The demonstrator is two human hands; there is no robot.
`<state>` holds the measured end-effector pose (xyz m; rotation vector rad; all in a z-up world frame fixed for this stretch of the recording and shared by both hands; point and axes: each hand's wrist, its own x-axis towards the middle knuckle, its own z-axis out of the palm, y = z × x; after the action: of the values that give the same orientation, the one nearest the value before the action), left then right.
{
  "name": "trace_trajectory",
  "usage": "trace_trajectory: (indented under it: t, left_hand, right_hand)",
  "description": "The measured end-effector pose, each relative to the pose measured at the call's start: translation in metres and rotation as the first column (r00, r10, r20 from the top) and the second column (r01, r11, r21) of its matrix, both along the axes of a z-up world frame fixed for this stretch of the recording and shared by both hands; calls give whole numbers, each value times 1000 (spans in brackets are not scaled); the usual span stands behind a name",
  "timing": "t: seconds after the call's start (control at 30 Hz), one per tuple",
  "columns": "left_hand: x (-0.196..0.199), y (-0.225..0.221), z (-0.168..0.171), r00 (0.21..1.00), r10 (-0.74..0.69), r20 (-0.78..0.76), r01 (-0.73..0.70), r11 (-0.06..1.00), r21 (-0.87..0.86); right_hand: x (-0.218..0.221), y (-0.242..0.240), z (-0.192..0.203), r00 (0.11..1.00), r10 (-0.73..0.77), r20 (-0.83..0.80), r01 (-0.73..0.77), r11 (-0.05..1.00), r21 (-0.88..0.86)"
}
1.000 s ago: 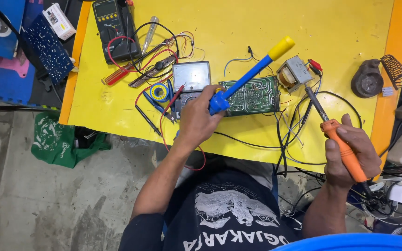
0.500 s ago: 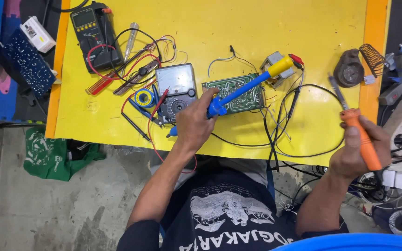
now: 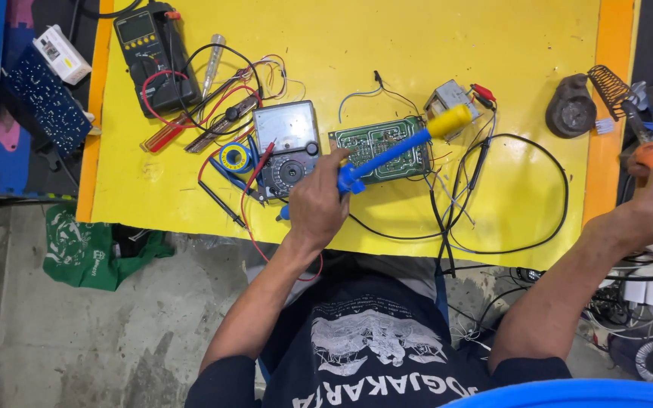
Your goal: Desoldering components from a printed circuit board using a soldering iron and a desoldering pump.
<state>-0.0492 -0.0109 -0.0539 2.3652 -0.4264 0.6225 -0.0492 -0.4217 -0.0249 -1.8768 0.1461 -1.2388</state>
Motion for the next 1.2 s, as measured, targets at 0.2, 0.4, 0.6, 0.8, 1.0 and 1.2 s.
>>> trace_trajectory:
  t: [0.2, 0.4, 0.6, 0.8, 1.0, 1.2]
  left_hand:
    - [32, 40, 29, 839, 230, -493, -368, 908, -203]
    - [85, 69, 27, 796, 281, -536, -415, 898, -147]
    - [123, 66, 43, 715, 194, -672, -394, 906, -158]
    - [161, 86, 17, 771, 155, -618, -321, 932, -166]
    - [182, 105, -34, 942, 274, -195, -196, 918, 344]
    - [128, 103, 15, 979, 202, -27, -179, 915, 363]
  right_hand:
    - [5, -16, -14, 996, -66, 53, 62, 995, 80]
    - [19, -5, -10, 999, -54, -3, 54, 982, 182]
    - [34, 0, -18, 998, 7, -56, 7, 969, 247]
    - [27, 14, -19, 974, 156, -162, -93, 935, 342]
    - [8, 38, -25, 929, 211, -305, 46, 750, 660]
    - [-25, 68, -27, 878, 219, -427, -247, 969, -12]
